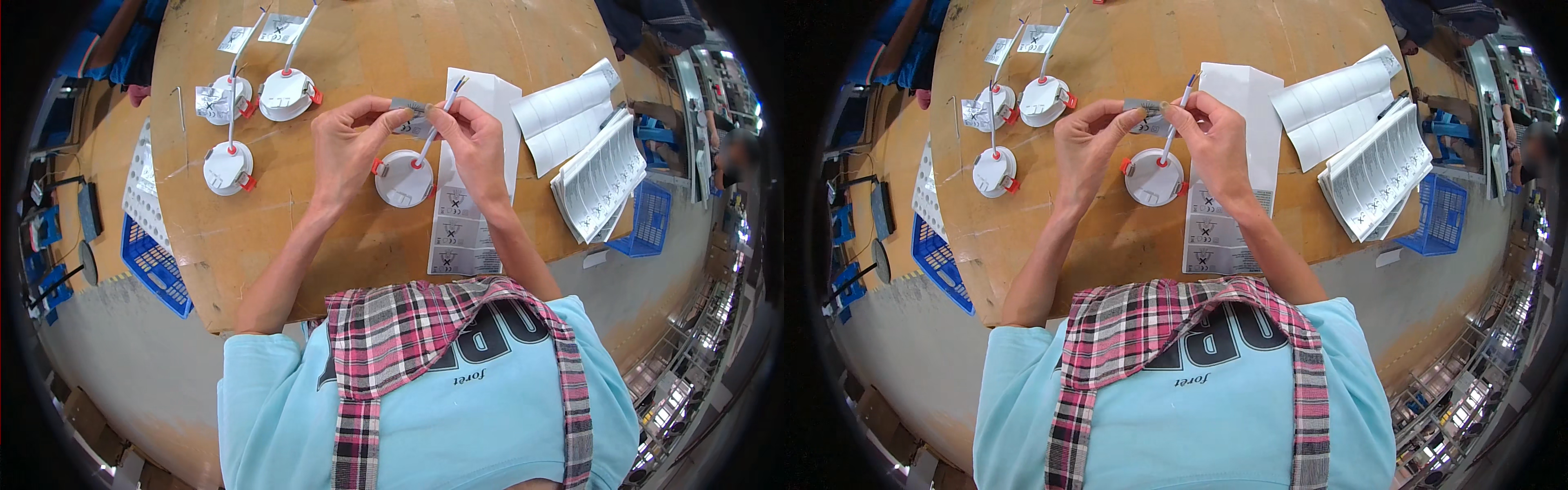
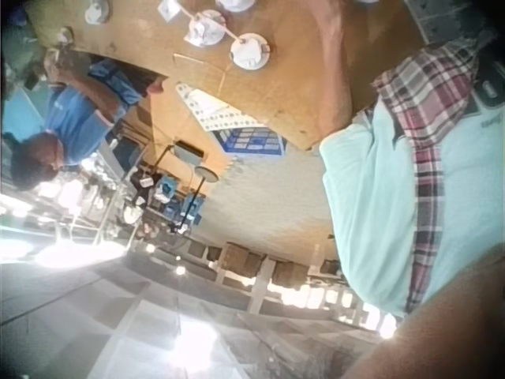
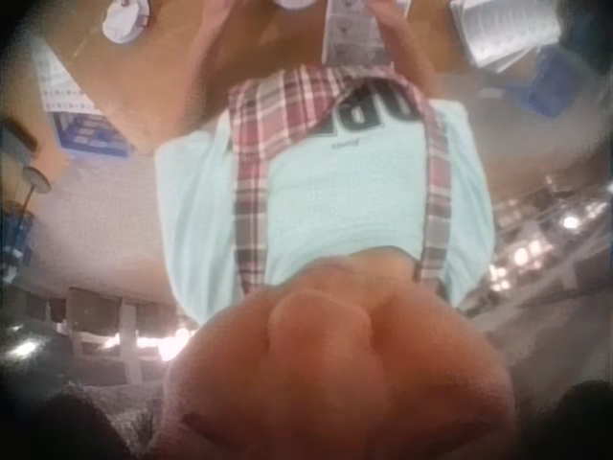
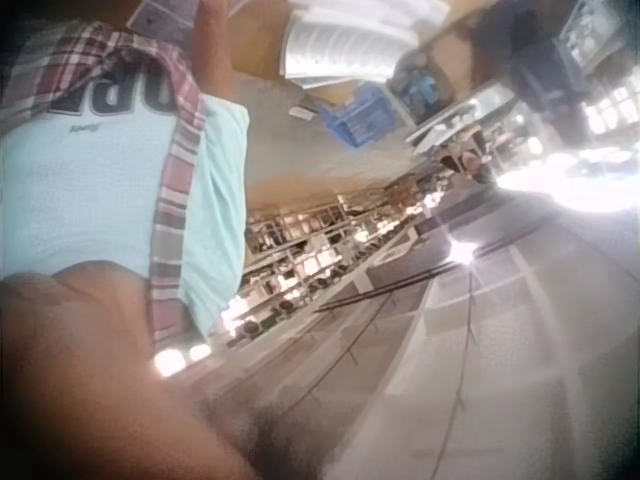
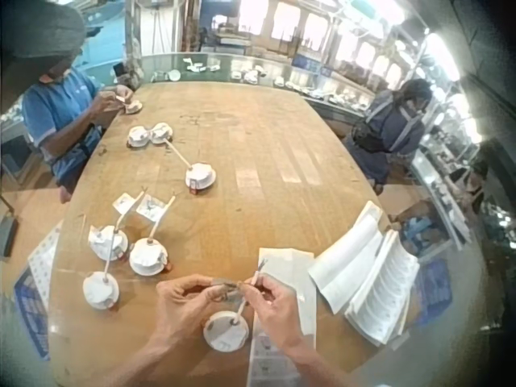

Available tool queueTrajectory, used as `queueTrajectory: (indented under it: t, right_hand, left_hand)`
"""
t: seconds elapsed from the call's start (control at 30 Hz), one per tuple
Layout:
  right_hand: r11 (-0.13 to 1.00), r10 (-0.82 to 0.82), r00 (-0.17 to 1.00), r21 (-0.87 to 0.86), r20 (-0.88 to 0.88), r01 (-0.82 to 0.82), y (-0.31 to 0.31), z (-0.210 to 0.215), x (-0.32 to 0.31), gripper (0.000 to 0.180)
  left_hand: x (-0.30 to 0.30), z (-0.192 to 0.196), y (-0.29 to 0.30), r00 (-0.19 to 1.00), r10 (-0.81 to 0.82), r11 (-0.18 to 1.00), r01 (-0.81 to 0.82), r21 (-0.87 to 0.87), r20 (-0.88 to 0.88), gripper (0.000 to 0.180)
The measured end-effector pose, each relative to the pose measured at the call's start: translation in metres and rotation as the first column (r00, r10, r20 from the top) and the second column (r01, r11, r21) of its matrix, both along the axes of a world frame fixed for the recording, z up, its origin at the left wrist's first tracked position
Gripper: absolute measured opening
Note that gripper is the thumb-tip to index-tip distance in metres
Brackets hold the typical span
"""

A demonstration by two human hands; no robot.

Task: Applying technical specification stickers to circular LED lighting fixtures.

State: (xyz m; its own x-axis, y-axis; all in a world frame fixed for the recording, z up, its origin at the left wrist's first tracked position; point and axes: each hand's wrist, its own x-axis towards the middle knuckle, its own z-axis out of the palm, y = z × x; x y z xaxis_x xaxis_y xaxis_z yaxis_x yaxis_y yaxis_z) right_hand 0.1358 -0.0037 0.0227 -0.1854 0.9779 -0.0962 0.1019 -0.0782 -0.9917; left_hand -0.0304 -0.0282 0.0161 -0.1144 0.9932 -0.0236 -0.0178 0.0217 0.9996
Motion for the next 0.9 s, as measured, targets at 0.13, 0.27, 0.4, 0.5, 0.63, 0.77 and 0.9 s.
queueTrajectory:
  t: [0.13, 0.27, 0.4, 0.5, 0.63, 0.77, 0.9]
  right_hand:
    - [0.999, 0.046, 0.996, 0.023, -0.076, -0.045, 0.002, 0.000, 0.005, 0.017]
    - [0.993, 0.117, 0.988, 0.014, -0.096, -0.116, 0.001, -0.003, 0.012, 0.015]
    - [0.995, 0.095, 0.992, 0.012, -0.088, -0.095, -0.002, -0.005, 0.017, 0.014]
    - [0.997, 0.078, 0.985, 0.007, -0.153, -0.078, -0.002, -0.007, 0.018, 0.012]
    - [0.997, 0.079, 0.986, 0.001, -0.146, -0.080, -0.002, -0.009, 0.020, 0.012]
    - [0.996, 0.082, 0.986, -0.013, -0.147, -0.085, -0.007, -0.009, 0.019, 0.012]
    - [0.997, 0.074, 0.981, -0.005, -0.178, -0.076, -0.009, -0.002, 0.016, 0.011]
  left_hand:
    - [-0.001, 0.000, 0.000, 0.999, -0.043, 0.999, 0.043, 0.011, -0.015, 0.016]
    - [0.000, -0.007, -0.001, 0.991, -0.113, 0.990, 0.119, -0.075, 0.074, 0.015]
    - [-0.003, -0.001, -0.001, 0.988, -0.155, 0.988, 0.155, -0.024, 0.009, 0.016]
    - [-0.005, 0.005, -0.001, 0.985, -0.151, 0.986, 0.157, 0.055, -0.088, 0.016]
    - [-0.002, 0.006, -0.002, 0.981, -0.193, 0.981, 0.193, -0.011, -0.005, 0.012]
    - [-0.007, 0.000, 0.001, 0.985, -0.163, 0.984, 0.166, 0.061, -0.060, 0.014]
    - [-0.004, 0.000, -0.008, 0.988, -0.152, 0.988, 0.152, -0.002, -0.011, 0.027]
